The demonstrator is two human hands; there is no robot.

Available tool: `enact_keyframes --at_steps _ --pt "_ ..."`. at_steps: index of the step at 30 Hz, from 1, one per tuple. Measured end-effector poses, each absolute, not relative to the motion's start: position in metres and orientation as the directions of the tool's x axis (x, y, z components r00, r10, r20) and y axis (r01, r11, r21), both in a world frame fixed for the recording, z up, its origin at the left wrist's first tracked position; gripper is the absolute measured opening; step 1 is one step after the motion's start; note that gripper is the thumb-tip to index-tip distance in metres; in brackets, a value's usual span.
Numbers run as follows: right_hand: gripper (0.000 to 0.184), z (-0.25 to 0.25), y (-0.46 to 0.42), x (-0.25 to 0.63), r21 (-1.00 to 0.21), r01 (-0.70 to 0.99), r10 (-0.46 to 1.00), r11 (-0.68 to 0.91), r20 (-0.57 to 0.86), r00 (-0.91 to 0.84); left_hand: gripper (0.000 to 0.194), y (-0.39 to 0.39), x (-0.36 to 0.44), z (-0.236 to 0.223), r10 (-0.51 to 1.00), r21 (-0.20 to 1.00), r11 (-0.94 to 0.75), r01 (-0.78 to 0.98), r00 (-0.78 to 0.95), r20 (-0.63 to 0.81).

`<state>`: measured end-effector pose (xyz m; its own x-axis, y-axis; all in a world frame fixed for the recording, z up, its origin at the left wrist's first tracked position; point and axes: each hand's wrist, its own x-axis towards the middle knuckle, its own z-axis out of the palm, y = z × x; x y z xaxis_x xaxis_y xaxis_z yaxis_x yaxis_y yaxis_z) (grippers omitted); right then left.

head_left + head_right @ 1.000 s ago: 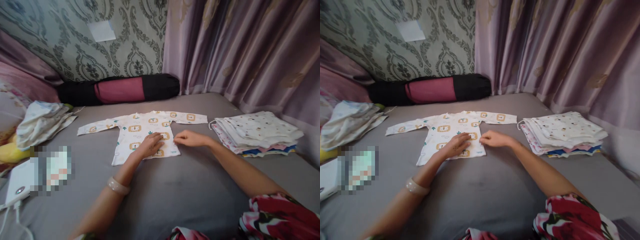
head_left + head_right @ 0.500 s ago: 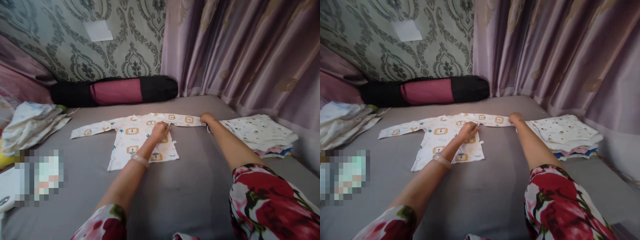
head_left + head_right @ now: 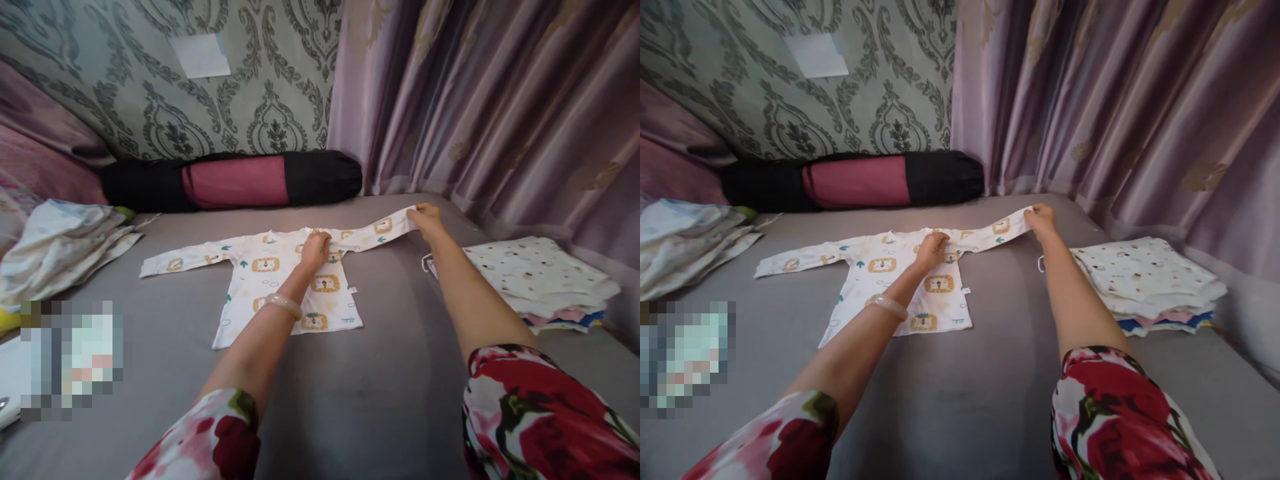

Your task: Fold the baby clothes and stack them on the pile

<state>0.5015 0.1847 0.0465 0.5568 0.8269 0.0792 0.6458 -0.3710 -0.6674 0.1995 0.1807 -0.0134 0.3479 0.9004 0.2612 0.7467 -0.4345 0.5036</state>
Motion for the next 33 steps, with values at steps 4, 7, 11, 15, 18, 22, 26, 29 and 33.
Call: enact_keyframes --at_steps 4,7,11,15,18,22,26,29,33 --pt "0.038 0.056 0.186 0.489 -0.868 0.451 0.781 -0.205 0.132 0.61 0.03 0.197 0.2 -0.019 0.864 0.496 -0.5 0.71 0.447 0.232" --pt "0.04 0.066 0.186 0.479 -0.916 0.38 0.781 -0.13 0.141 0.608 0.032 0.199 0.199 -0.024 0.835 0.484 -0.542 0.687 0.506 0.217" --pt "0.041 0.075 0.192 0.464 -0.956 0.292 0.793 -0.021 0.162 0.587 0.044 0.198 0.197 -0.026 0.845 0.447 -0.521 0.727 0.513 0.151" --pt "0.042 0.084 0.201 0.445 -0.976 0.193 0.817 0.099 0.191 0.544 0.065 0.201 0.199 -0.018 0.858 0.393 -0.479 0.785 0.512 0.022" --pt "0.041 0.091 0.206 0.427 -0.979 0.136 0.851 0.151 0.199 0.486 0.08 0.207 0.204 -0.005 0.869 0.331 -0.445 0.832 0.49 -0.063" --pt "0.041 0.097 0.208 0.402 -0.979 0.091 0.892 0.183 0.205 0.403 0.093 0.212 0.211 0.015 0.869 0.248 -0.443 0.862 0.481 -0.117" --pt "0.038 0.097 0.209 0.381 -0.983 0.02 0.917 0.182 0.177 0.357 0.104 0.214 0.216 0.025 0.874 0.226 -0.426 0.876 0.463 -0.148" --pt "0.034 0.095 0.213 0.37 -0.986 -0.015 0.927 0.167 0.152 0.343 0.103 0.215 0.214 0.021 0.871 0.261 -0.415 0.872 0.463 -0.163" --pt "0.031 0.093 0.217 0.358 -0.992 -0.02 0.936 0.126 0.112 0.334 0.092 0.213 0.206 0.01 0.875 0.361 -0.415 0.835 0.475 -0.091"
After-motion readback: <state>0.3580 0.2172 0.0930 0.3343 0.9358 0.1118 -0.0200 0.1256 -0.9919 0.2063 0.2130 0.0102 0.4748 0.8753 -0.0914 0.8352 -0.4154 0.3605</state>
